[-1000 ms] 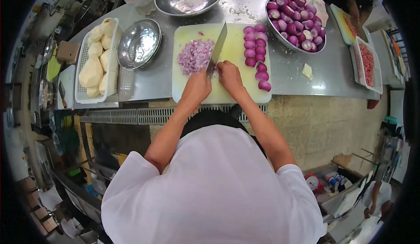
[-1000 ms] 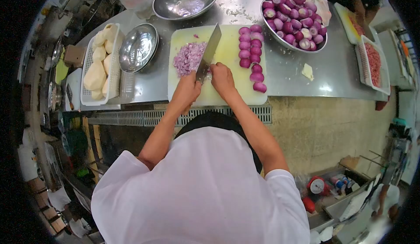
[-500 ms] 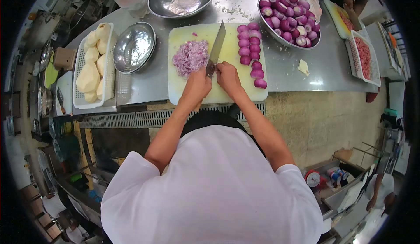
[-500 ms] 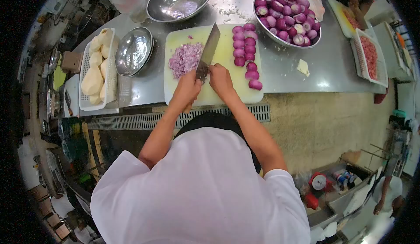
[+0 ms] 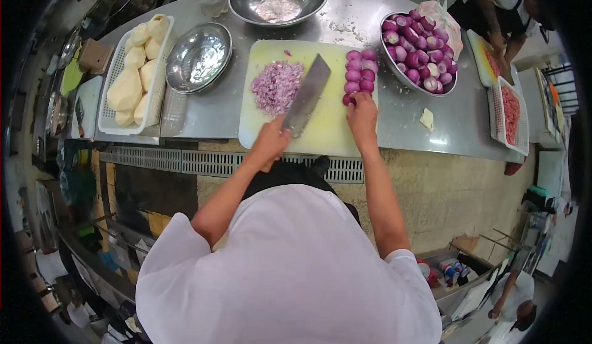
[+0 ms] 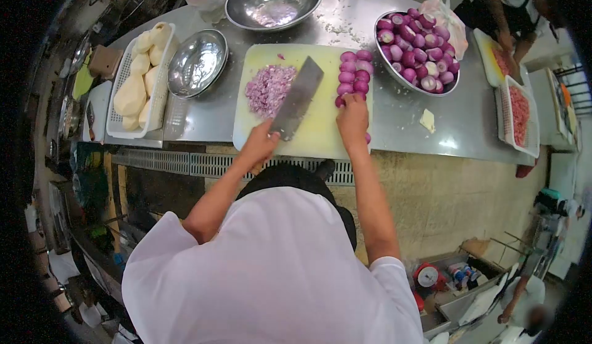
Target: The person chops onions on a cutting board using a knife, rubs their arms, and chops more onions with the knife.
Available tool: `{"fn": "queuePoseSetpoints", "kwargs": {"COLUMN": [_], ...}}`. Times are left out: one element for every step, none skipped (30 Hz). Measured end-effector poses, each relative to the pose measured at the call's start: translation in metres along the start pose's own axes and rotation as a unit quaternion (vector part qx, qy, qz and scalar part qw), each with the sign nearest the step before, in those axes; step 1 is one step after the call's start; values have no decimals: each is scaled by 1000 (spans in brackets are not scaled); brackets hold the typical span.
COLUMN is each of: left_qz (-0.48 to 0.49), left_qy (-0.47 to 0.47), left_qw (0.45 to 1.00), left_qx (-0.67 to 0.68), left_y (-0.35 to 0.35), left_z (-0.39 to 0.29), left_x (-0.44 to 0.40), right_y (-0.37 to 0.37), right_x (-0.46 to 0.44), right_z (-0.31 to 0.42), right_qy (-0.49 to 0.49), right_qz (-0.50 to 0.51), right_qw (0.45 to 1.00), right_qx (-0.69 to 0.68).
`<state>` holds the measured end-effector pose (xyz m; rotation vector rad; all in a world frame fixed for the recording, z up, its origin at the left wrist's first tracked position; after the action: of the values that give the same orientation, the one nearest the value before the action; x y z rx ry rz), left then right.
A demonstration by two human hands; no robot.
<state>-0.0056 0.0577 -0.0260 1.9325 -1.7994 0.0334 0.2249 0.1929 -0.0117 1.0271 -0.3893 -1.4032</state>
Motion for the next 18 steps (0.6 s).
{"fn": "queuePoseSetpoints", "kwargs": {"left_qz": [-12,-14,-40,-65,-72,-72,-86,-101,-103,-73,-43,-47,-48,-46,-46,-47,-48,-46], "left_qy": [5,5,-14,-33,-44,-44,-65,-85,-83,-67,-51,-52,-60,-65,-65,-69,-71,-69], "left_qw": [1000,1000,998,995,991,991,987,982,982,985,987,987,988,988,988,985,981,981], "left_qx": [-10,-7,-36,-66,-103,-103,-117,-132,-133,-139,-145,-143,-137,-129,-129,-152,-176,-177], "left_y": [11,18,29,39,44,41,38,35,28,14,5,11,19,21,18,15,13,14], "left_z": [4,5,-1,-11,-21,-22,-27,-31,-27,-19,-10,-17,-32,-39,-37,-34,-31,-33], "left_x": [-3,-7,-10,-11,-8,-7,-5,-3,-8,-19,-24,-19,-11,-4,-2,-3,-2,-3], "right_y": [-4,-14,-22,-27,-38,-47,-50,-56,-61,-64,-66,-68,-67,-69,-72,-72,-74,-76], "right_x": [4,7,9,10,14,17,17,17,17,15,13,9,4,6,6,4,4,7], "right_z": [4,11,22,35,49,60,68,77,85,88,93,97,98,96,96,97,98,99], "right_qy": [1,12,24,27,32,36,37,46,55,56,72,88,90,91,93,93,94,93], "right_qz": [1,16,31,29,55,82,83,105,126,129,134,136,133,156,177,177,183,191], "right_qw": [1000,1000,999,999,997,995,995,992,989,989,988,987,987,983,980,980,978,977], "right_qx": [2,-11,-25,-25,-31,-38,-39,-44,-49,-51,-21,10,10,14,17,15,22,31]}}
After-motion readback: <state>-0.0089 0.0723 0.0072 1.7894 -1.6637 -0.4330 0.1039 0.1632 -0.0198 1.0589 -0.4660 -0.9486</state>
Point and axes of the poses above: each hand's wrist, its own x-axis away from the middle knuckle, its own y-axis out of the back of the hand, z = x × y, the point moved 9 cm from there along -x, towards the middle knuckle, and after that the axes turned 5 degrees about x, right-handed, at the moved point
